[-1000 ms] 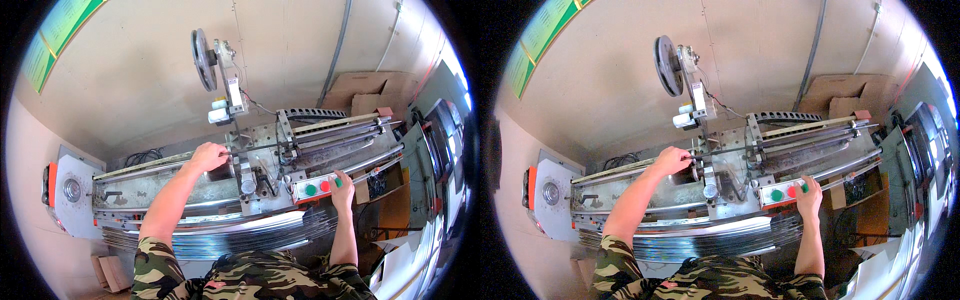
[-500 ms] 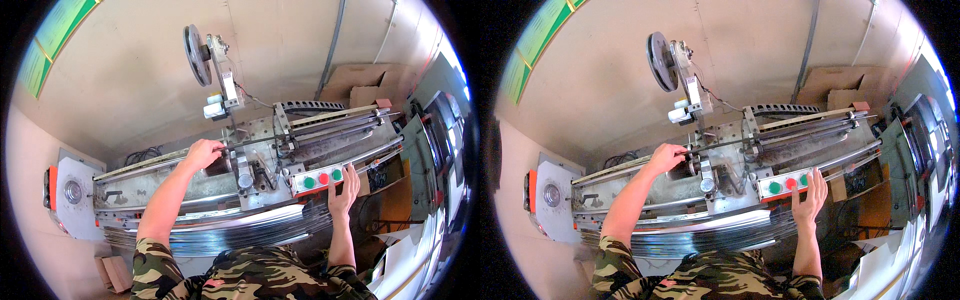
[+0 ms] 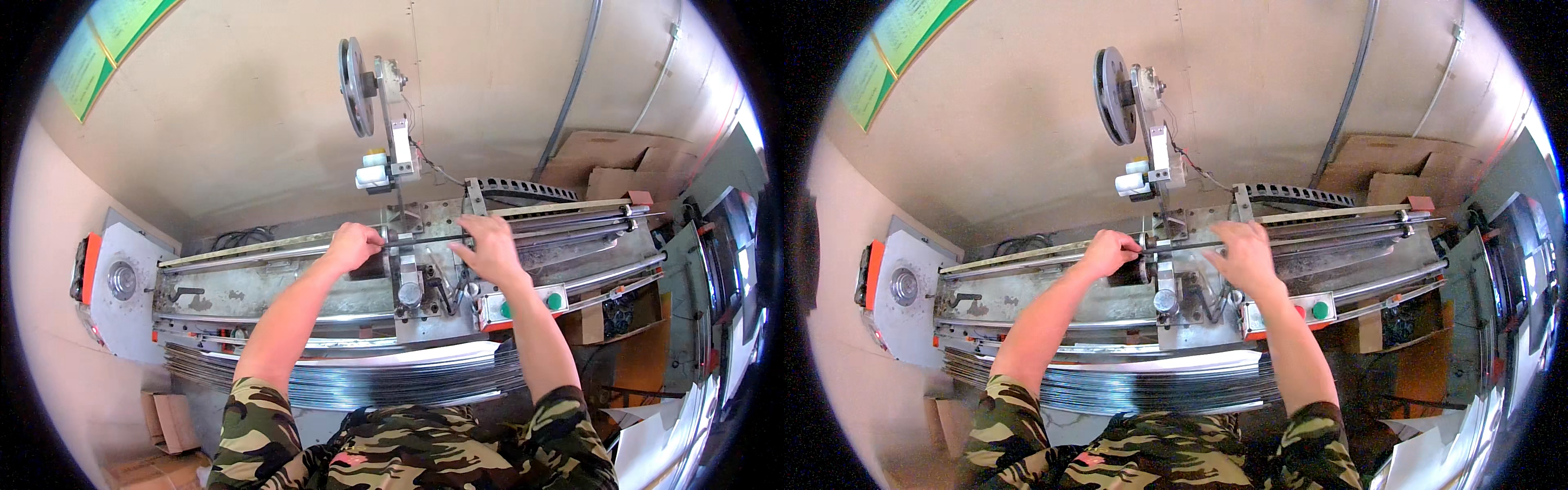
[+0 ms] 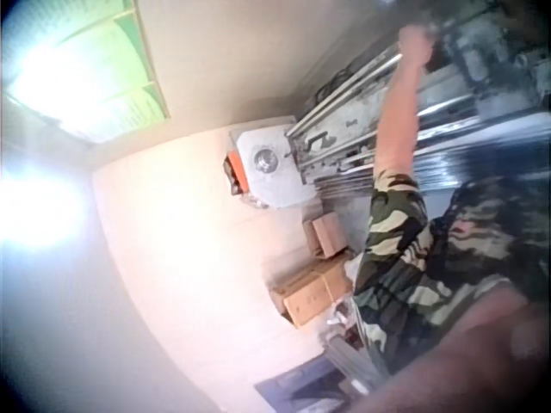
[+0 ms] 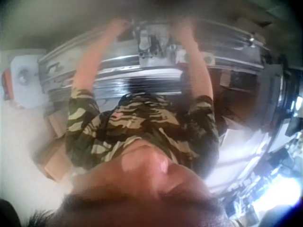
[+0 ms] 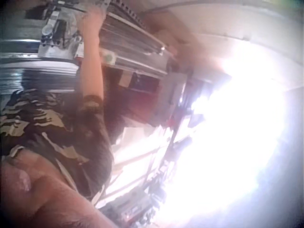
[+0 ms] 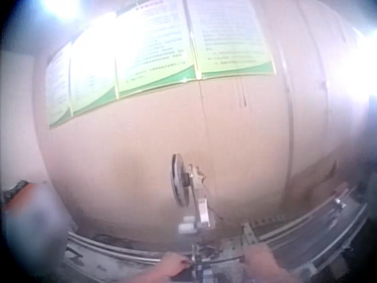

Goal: The person operates a metal forming machine, repeatedly inserting long metal rods into the machine and pressing a green button to activate the process. The person removes the processed rods and stacks them on a nearby table.

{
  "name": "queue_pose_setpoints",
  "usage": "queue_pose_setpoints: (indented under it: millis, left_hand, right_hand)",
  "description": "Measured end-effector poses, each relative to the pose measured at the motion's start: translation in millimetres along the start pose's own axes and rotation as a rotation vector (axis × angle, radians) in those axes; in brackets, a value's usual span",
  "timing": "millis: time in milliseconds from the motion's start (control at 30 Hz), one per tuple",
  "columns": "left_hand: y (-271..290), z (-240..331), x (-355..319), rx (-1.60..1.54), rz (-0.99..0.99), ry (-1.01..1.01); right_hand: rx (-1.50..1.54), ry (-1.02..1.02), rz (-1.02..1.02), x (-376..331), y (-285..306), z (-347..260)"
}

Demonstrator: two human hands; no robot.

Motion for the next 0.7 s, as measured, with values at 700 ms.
queue_pose_setpoints:
  millis: [700]
  left_hand:
    - [11,21,-73,0.098,0.325,-0.259]
  right_hand:
    - [-0.154,-0.138,-0.351,17,-75,3]
Point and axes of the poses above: each hand's wrist, its own x-axis towards the middle knuckle, its own y-axis out of the back of the hand, z = x × y, the point moved 3 cm from there along x, towards the middle knuckle, and after that the axes turned 7 degrees about z, right-handed, at the moved point
